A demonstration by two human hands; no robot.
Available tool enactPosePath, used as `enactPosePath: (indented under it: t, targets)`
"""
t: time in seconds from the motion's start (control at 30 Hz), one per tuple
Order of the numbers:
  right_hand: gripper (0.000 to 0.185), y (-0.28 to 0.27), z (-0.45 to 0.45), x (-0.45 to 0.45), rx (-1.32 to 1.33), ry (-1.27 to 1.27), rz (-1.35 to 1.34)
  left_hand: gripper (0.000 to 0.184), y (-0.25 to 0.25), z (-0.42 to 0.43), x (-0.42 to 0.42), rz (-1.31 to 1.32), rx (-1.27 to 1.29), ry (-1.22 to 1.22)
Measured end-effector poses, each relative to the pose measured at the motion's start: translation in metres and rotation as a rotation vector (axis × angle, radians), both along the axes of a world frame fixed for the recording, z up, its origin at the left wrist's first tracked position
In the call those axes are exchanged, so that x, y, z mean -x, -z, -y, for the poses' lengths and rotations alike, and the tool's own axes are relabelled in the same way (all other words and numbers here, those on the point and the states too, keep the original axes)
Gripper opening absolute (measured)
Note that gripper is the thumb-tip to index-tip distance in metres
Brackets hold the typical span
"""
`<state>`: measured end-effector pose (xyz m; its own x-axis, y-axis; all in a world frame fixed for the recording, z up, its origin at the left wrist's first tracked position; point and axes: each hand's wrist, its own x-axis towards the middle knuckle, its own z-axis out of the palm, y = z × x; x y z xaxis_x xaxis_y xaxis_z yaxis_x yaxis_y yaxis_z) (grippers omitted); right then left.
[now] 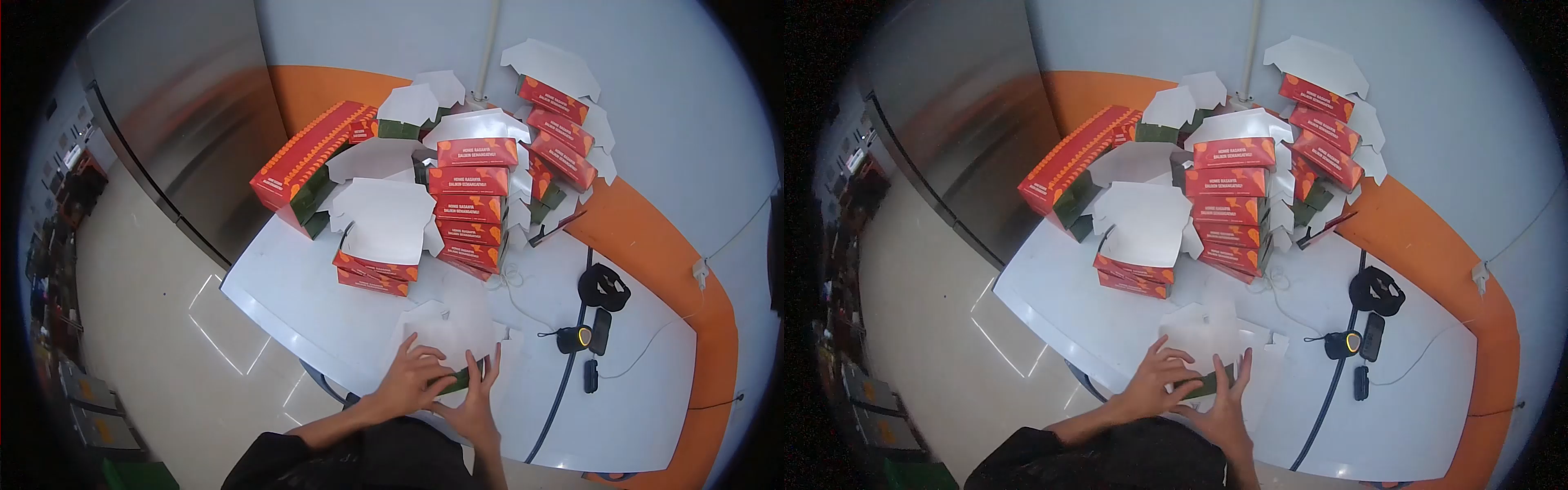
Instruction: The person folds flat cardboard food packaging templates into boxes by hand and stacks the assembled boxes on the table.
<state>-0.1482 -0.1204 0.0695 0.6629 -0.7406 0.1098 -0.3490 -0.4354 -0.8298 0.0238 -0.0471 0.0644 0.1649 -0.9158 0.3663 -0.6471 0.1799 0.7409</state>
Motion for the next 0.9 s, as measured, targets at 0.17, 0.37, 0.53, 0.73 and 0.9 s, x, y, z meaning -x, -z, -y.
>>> enactPosePath:
  t: [0.17, 0.37, 0.53, 0.73, 0.9]
  targets:
    - [0.118, 0.017, 0.002, -0.002, 0.188, 0.089, 0.03, 0.041, -0.023, -0.001, 0.017, 0.119, 0.064, -0.038]
    - [0.123, -0.026, 0.061, -0.031, 0.155, 0.006, 0.486, 0.069, -0.009, -0.03, -0.032, 0.019, 0.234, -0.406]
    - [0.133, -0.058, 0.122, -0.129, 0.185, -0.216, 0.299, 0.081, 0.053, -0.032, -0.023, -0.098, 0.044, -0.36]
    - [0.085, -0.019, 0.099, -0.089, 0.022, -0.319, 0.165, 0.095, 0.126, -0.039, 0.007, 0.345, -0.455, 0.238]
    - [0.074, 0.057, 0.066, 0.013, -0.211, -0.076, -0.008, 0.092, 0.146, -0.021, 0.013, 0.422, -0.433, 0.424]
